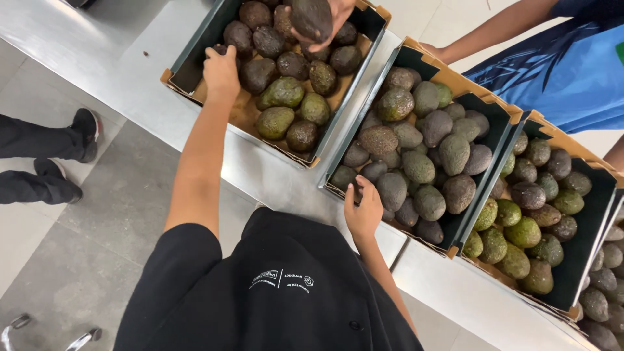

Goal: Sorting avocados from crates onto a table and into other crates based on quality and ripeness.

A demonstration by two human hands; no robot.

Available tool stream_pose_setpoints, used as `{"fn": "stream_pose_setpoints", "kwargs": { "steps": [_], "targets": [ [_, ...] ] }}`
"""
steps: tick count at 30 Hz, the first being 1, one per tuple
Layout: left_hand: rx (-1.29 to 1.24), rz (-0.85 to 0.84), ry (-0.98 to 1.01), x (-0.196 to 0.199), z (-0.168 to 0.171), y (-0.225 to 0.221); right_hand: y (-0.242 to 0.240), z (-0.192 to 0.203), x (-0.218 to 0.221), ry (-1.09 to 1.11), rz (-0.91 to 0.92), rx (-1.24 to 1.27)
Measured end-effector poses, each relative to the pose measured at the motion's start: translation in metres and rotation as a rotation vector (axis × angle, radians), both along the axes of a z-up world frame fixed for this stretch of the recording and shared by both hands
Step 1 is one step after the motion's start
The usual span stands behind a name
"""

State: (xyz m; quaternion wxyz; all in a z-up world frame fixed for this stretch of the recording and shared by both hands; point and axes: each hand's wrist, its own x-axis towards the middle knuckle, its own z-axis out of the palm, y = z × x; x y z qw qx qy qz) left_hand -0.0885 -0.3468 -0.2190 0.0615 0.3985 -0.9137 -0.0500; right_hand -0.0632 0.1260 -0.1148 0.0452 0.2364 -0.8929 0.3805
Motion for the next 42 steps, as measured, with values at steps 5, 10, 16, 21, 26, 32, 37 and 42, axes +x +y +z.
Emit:
{"fn": "stream_pose_setpoints", "kwargs": {
  "steps": [5,10,16,21,26,32,37,42],
  "targets": [
    [0.030,-0.081,0.211,0.047,0.093,0.043,0.005,0.002,-0.003,0.101,0.035,-0.064],
    [0.841,-0.197,1.019,0.104,0.160,0.130,-0.005,0.017,0.002,-0.116,-0.046,-0.245],
    [1.255,-0.579,1.112,0.113,0.209,0.226,-0.040,0.052,-0.015,-0.774,0.386,-0.756],
    [0.714,-0.809,0.879,0.106,0.238,0.258,-0.042,0.106,-0.012,-1.131,0.463,-1.099],
    [0.584,-0.920,0.846,0.106,0.274,0.269,-0.028,0.102,-0.008,-1.110,0.276,-1.127],
    [0.529,-0.942,0.955,0.146,0.326,0.266,-0.016,0.103,-0.005,-0.916,0.275,-1.111],
    [0.535,-0.963,0.961,0.152,0.318,0.264,-0.018,0.127,-0.004,-1.022,0.339,-1.151],
    [0.569,-0.993,0.973,0.149,0.304,0.267,-0.013,0.131,-0.004,-1.043,0.273,-1.137]
  ]
}}
